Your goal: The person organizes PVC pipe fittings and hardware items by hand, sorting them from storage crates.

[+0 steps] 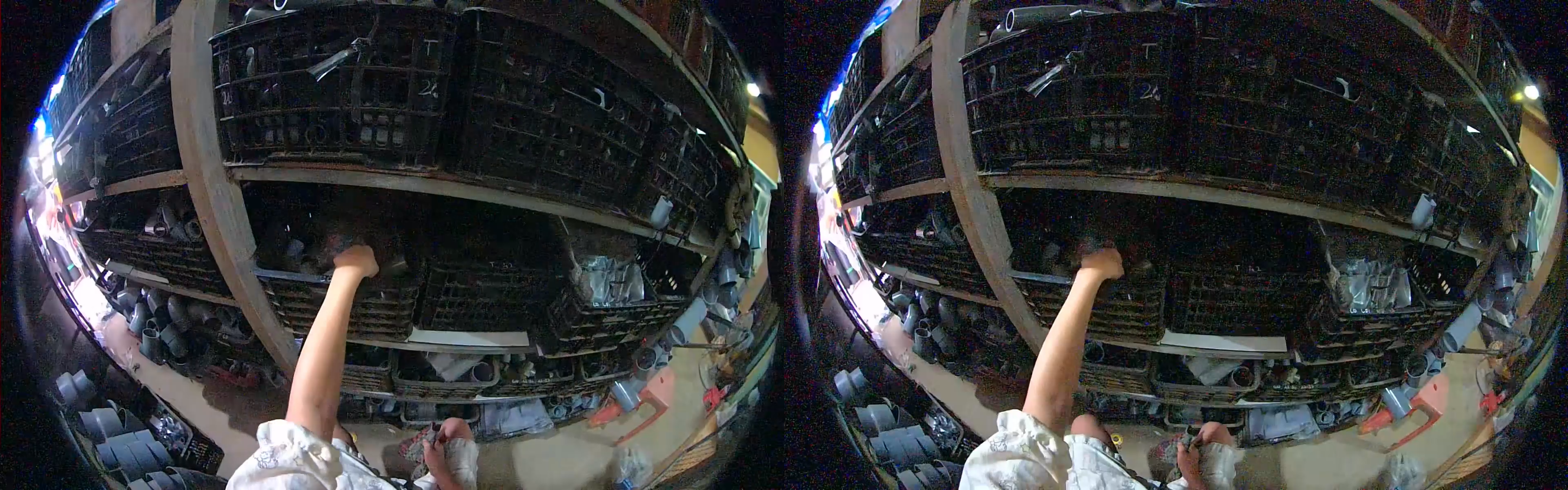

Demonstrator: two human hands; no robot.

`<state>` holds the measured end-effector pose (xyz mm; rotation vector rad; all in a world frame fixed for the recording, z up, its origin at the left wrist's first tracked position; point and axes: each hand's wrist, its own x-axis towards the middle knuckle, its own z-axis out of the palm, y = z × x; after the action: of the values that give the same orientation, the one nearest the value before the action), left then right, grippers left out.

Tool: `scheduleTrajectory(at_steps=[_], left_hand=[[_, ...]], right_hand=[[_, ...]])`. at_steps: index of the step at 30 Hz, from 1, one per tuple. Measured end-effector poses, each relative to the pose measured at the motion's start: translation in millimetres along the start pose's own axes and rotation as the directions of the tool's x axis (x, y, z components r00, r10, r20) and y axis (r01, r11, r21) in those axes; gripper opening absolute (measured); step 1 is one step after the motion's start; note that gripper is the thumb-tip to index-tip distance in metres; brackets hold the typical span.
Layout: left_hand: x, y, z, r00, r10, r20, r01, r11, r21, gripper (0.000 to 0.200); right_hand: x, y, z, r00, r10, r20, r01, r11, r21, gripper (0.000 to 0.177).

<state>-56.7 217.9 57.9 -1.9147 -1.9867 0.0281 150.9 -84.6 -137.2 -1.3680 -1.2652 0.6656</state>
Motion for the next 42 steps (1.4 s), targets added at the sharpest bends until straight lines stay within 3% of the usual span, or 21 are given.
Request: scheduleTrajectory(at_steps=[2,5,11,13,15,17,20,23,26,27,30,31,34,38,39,40,42], left_hand=[[2.9,-1.0,14.5,0.982,-0.014,-0.187,-0.024,0.980,-0.197,0.074],[4.6,0.1,19.6,0.928,-0.043,-0.369,-0.060,0.963,-0.264,0.072],[29.6,8.8,44.9,0.932,-0.072,-0.356,-0.019,0.969,-0.246,0.058],[24.5,9.8,47.6,0.931,-0.031,-0.363,-0.058,0.971,-0.231,0.054],[8.8,3.0,22.7,0.971,0.071,-0.228,-0.099,0.988,-0.115,0.050],[-15.2,0.0,-21.2,0.982,0.158,0.101,-0.167,0.982,0.088,0.046],[-17.3,-7.7,-32.3,0.964,0.174,0.203,-0.134,0.971,-0.200,0.043],[-17.5,-14.3,-37.8,0.930,0.227,0.290,-0.068,0.880,-0.470,0.040],[-27.0,-16.5,-33.3,0.999,0.026,0.026,-0.007,0.827,-0.562,0.032],[-21.1,-19.3,-11.9,0.985,-0.028,-0.169,-0.079,0.800,-0.595,0.024],[-15.1,-25.4,-16.3,0.922,-0.241,-0.302,-0.109,0.586,-0.803,0.016],[-18.6,-20.7,-22.2,0.844,-0.398,-0.360,-0.066,0.589,-0.806,0.016],[-15.4,-26.9,-16.1,0.739,-0.512,-0.438,-0.152,0.506,-0.849,0.019],[-3.6,-35.6,3.1,0.433,-0.742,-0.511,-0.240,0.452,-0.859,0.020],[-6.5,-37.7,3.3,0.541,-0.744,-0.391,-0.226,0.320,-0.920,0.020],[-6.9,-39.3,3.2,0.620,-0.749,-0.235,-0.285,0.063,-0.956,0.020],[-5.6,-45.4,6.7,0.780,-0.625,0.044,-0.311,-0.448,-0.838,0.021]], right_hand=[[-0.4,1.5,1.0,1.000,0.009,-0.001,-0.009,1.000,0.013,0.036],[-1.7,4.2,-0.2,1.000,0.029,-0.001,-0.029,0.999,0.032,0.035],[-9.1,27.2,12.0,0.981,0.192,0.035,-0.194,0.948,0.250,0.035],[-12.3,36.7,15.3,0.950,0.276,0.150,-0.312,0.876,0.369,0.035],[-12.8,38.7,10.7,0.911,0.328,0.250,-0.409,0.792,0.452,0.035],[-11.6,35.4,2.6,0.907,0.341,0.245,-0.420,0.764,0.490,0.035],[-7.8,33.4,-1.5,0.926,0.344,0.156,-0.373,0.774,0.511,0.034],[-4.9,36.0,-1.1,0.927,0.353,0.126,-0.366,0.777,0.512,0.034],[-5.5,45.6,3.6,0.911,0.374,0.173,-0.408,0.762,0.503,0.034],[-8.0,49.7,5.8,0.903,0.381,0.200,-0.429,0.753,0.499,0.034],[-12.9,56.9,7.1,0.876,0.405,0.263,-0.483,0.731,0.482,0.034],[-13.7,58.2,7.2,0.870,0.410,0.274,-0.493,0.726,0.479,0.033],[-8.7,56.2,5.3,0.874,0.417,0.250,-0.485,0.715,0.504,0.033],[-0.4,49.8,6.9,0.899,0.422,0.120,-0.413,0.723,0.554,0.033],[0.0,49.2,6.5,0.901,0.425,0.091,-0.399,0.726,0.560,0.033],[0.0,50.7,6.9,0.900,0.431,0.072,-0.392,0.725,0.566,0.033],[-1.7,58.1,8.6,0.890,0.454,0.044,-0.395,0.720,0.571,0.033]])
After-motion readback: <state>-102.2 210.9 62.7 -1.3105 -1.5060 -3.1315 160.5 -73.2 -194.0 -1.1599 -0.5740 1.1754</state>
